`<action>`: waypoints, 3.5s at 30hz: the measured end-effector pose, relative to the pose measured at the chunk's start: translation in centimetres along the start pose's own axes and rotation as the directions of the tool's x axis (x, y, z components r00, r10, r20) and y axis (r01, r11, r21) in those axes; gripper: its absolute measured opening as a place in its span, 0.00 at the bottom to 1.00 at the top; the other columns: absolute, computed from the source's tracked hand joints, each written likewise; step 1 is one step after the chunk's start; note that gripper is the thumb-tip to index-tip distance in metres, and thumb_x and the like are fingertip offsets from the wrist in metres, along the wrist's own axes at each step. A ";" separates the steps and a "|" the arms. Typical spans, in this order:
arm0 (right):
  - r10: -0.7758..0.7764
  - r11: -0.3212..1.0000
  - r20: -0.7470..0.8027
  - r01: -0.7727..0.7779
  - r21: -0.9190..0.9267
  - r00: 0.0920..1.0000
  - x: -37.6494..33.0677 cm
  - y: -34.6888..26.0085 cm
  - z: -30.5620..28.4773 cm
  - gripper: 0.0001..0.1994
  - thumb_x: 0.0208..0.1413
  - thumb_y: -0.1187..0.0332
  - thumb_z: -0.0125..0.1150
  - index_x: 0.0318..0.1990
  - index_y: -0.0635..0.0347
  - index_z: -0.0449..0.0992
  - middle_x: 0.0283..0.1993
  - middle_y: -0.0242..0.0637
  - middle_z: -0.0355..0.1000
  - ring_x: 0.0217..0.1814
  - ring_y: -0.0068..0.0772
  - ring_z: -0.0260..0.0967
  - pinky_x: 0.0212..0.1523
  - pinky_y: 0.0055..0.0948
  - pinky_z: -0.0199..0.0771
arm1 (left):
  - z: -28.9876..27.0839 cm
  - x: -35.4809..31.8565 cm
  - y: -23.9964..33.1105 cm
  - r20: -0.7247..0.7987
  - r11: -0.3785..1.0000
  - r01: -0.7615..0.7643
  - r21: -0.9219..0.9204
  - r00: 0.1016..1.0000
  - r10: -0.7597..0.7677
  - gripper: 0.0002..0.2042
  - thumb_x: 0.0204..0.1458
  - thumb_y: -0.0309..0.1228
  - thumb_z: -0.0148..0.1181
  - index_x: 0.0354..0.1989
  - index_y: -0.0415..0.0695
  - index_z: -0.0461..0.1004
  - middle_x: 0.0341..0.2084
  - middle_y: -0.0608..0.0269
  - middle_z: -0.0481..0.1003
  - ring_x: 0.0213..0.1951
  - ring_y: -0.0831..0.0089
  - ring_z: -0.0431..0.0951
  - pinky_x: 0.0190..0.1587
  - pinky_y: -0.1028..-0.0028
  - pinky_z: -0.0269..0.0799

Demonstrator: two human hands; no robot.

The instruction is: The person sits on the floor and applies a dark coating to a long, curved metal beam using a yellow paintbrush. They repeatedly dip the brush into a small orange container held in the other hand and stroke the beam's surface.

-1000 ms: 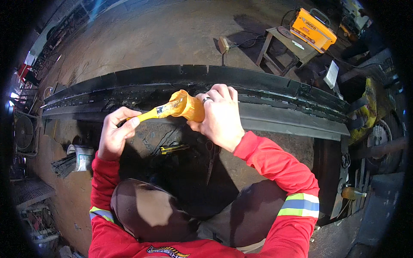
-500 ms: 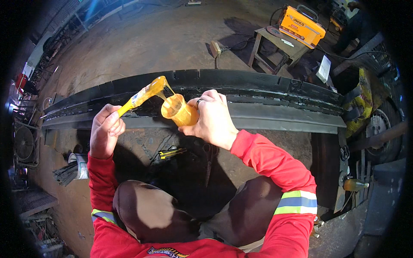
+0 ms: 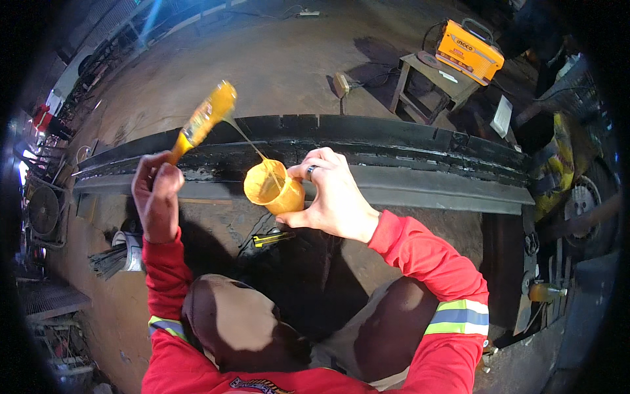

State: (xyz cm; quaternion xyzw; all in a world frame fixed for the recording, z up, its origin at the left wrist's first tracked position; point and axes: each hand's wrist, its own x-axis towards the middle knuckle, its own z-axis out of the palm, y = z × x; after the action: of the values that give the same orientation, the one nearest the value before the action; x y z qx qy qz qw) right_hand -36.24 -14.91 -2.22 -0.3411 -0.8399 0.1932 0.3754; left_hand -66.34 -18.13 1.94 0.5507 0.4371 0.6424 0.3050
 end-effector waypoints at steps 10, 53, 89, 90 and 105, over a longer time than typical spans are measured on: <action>0.120 0.992 -0.014 -0.120 0.030 0.993 0.3 0.3 0.5 0.33 0.30 0.53 0.83 0.43 0.66 0.80 0.41 0.44 0.73 0.54 0.43 0.66 0.58 0.40 0.64 | -1.6 4.7 8.8 0.140 0.963 -0.243 -0.117 0.956 0.258 0.19 0.64 0.38 0.57 0.53 0.34 0.69 0.21 0.76 0.56 0.23 0.84 0.55 0.30 0.77 0.54; 0.406 0.905 -0.207 -0.362 0.222 0.890 1.1 3.9 -1.5 0.25 0.37 0.66 0.83 0.43 0.66 0.78 0.44 0.37 0.78 0.49 0.28 0.71 0.59 0.31 0.63 | -6.2 -6.5 -14.7 -0.343 0.740 0.166 -0.652 0.806 -0.483 0.13 0.61 0.23 0.51 0.54 0.39 0.69 0.30 0.65 0.69 0.33 0.75 0.70 0.38 0.72 0.66; 0.429 0.903 -0.251 -0.414 0.113 0.868 1.9 2.4 0.8 0.28 0.35 0.65 0.84 0.44 0.65 0.77 0.46 0.35 0.75 0.50 0.29 0.70 0.59 0.31 0.64 | -18.8 3.9 -12.5 0.430 0.569 -0.436 0.698 0.890 0.154 0.11 0.48 0.20 0.62 0.41 0.39 0.81 0.35 0.52 0.78 0.39 0.58 0.80 0.43 0.68 0.76; 0.436 0.900 -0.252 -0.419 0.123 0.864 2.2 2.1 1.1 0.28 0.35 0.65 0.84 0.44 0.65 0.77 0.46 0.35 0.75 0.50 0.29 0.70 0.59 0.31 0.64 | -19.2 4.7 -13.1 0.445 0.542 -0.453 0.708 0.882 0.156 0.11 0.48 0.20 0.62 0.41 0.39 0.81 0.34 0.52 0.78 0.39 0.58 0.80 0.42 0.68 0.76; 0.522 0.852 -0.298 -0.508 0.130 0.799 4.8 -0.5 -0.9 0.26 0.43 0.76 0.78 0.51 0.70 0.75 0.49 0.39 0.78 0.53 0.29 0.73 0.59 0.29 0.67 | -24.2 13.0 -13.5 0.512 0.753 -0.221 0.619 0.841 -0.174 0.08 0.51 0.21 0.64 0.39 0.35 0.81 0.33 0.56 0.81 0.38 0.72 0.79 0.44 0.74 0.72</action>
State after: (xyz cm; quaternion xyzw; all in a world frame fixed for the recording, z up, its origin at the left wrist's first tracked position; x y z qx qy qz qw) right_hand -38.10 -11.75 1.07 -0.5750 -0.6381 0.2476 0.4482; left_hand -93.82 -6.44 -4.69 0.7852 0.5228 0.2694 0.1937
